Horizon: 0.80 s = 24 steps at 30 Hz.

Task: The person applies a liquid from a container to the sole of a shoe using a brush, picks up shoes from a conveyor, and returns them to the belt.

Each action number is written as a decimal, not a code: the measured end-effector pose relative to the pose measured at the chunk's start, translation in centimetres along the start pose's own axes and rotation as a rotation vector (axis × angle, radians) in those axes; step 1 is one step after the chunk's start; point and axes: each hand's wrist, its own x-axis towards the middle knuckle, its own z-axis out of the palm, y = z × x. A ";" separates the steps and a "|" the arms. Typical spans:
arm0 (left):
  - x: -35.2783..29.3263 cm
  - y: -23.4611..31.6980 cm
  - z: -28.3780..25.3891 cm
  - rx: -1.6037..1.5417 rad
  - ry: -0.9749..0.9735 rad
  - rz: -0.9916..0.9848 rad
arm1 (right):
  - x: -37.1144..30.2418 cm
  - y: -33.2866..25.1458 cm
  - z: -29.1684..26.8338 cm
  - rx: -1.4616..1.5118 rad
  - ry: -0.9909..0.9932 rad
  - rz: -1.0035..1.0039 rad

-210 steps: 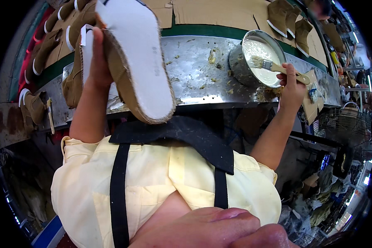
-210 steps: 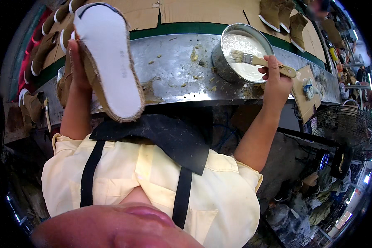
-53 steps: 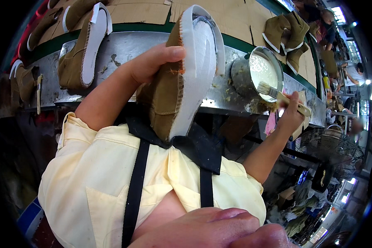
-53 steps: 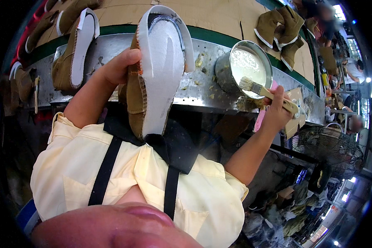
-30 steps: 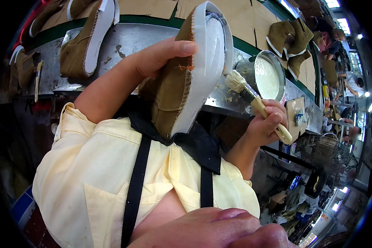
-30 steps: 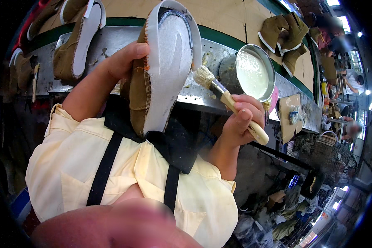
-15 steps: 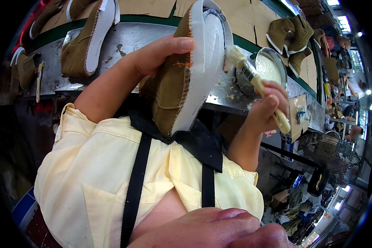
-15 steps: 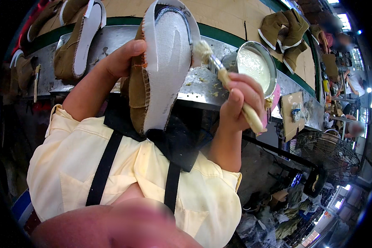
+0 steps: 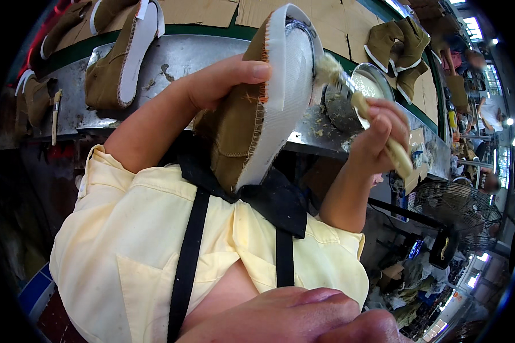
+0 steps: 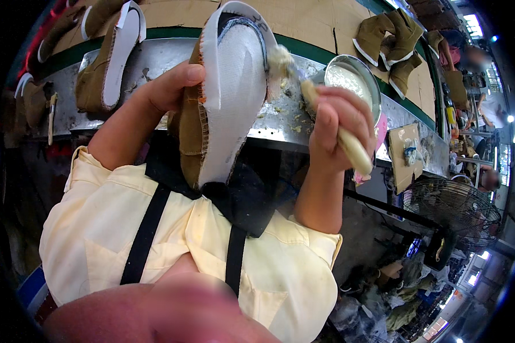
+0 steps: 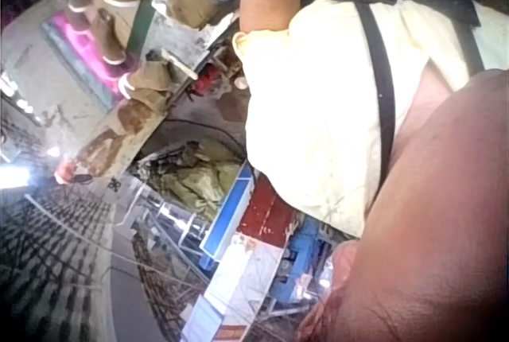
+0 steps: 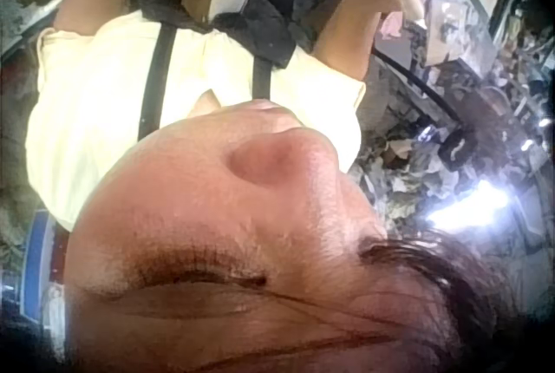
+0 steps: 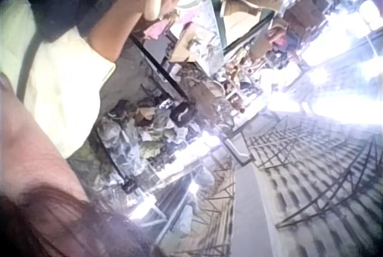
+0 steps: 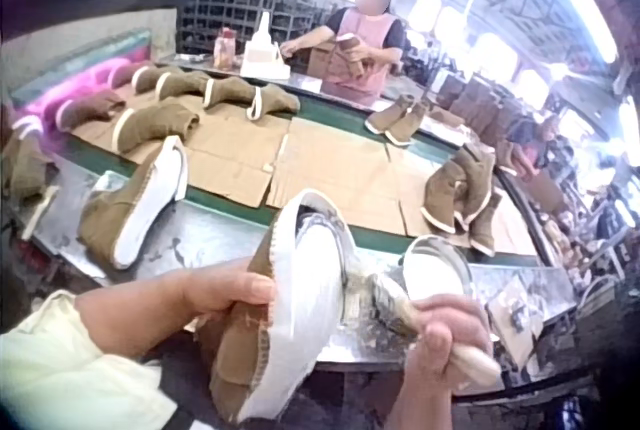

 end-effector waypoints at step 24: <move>0.5 -1.2 -0.1 -0.103 -0.134 0.013 | 4.2 2.0 5.7 0.362 0.109 0.057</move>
